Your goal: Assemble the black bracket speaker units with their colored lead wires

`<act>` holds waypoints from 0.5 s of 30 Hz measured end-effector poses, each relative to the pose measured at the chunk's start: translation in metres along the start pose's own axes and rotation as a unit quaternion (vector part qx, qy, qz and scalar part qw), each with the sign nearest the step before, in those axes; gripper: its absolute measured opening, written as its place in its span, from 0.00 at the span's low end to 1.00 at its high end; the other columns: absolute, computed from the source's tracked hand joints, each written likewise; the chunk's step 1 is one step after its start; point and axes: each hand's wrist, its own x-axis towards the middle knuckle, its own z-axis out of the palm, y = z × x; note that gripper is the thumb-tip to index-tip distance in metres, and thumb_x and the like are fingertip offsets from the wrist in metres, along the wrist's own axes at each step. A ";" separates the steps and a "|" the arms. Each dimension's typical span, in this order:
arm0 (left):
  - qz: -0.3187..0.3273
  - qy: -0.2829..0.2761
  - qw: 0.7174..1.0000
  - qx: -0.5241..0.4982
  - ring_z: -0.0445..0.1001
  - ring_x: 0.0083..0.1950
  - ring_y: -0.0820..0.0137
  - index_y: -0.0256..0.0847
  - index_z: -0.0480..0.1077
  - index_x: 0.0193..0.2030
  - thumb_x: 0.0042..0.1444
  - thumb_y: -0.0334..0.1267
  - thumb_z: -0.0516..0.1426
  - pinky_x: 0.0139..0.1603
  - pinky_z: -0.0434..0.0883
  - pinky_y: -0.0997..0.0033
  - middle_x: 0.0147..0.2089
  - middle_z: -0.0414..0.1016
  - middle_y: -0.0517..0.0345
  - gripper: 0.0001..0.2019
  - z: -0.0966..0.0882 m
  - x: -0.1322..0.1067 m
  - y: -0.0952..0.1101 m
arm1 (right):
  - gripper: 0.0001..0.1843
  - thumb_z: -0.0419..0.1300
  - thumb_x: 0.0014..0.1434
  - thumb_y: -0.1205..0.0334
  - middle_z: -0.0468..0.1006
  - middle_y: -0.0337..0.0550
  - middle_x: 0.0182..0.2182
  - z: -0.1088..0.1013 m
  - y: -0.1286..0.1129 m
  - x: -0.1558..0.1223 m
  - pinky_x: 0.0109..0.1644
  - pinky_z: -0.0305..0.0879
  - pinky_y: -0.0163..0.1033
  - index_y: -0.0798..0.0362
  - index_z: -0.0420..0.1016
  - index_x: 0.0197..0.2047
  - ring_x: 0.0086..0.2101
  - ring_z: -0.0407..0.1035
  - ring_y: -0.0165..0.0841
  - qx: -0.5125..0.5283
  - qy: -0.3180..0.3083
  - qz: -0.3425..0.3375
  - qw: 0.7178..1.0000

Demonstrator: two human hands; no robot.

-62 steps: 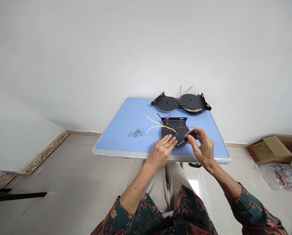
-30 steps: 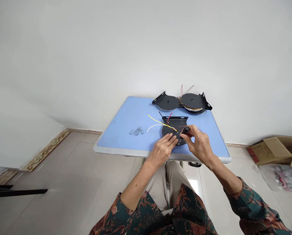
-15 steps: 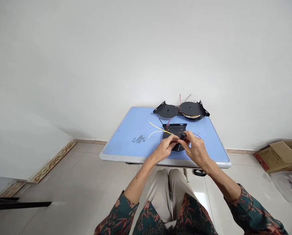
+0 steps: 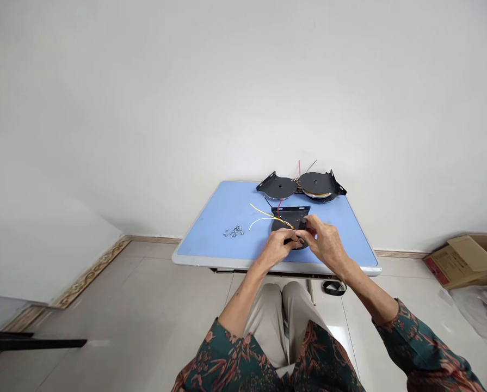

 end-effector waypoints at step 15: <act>0.020 -0.029 0.999 -0.022 0.76 0.54 0.61 0.41 0.79 0.30 0.56 0.29 0.61 0.58 0.71 0.62 0.39 0.83 0.54 0.07 -0.004 0.001 -0.004 | 0.11 0.56 0.66 0.64 0.83 0.47 0.41 -0.020 -0.014 0.014 0.37 0.69 0.36 0.51 0.74 0.50 0.34 0.75 0.34 0.023 -0.017 -0.064 0.998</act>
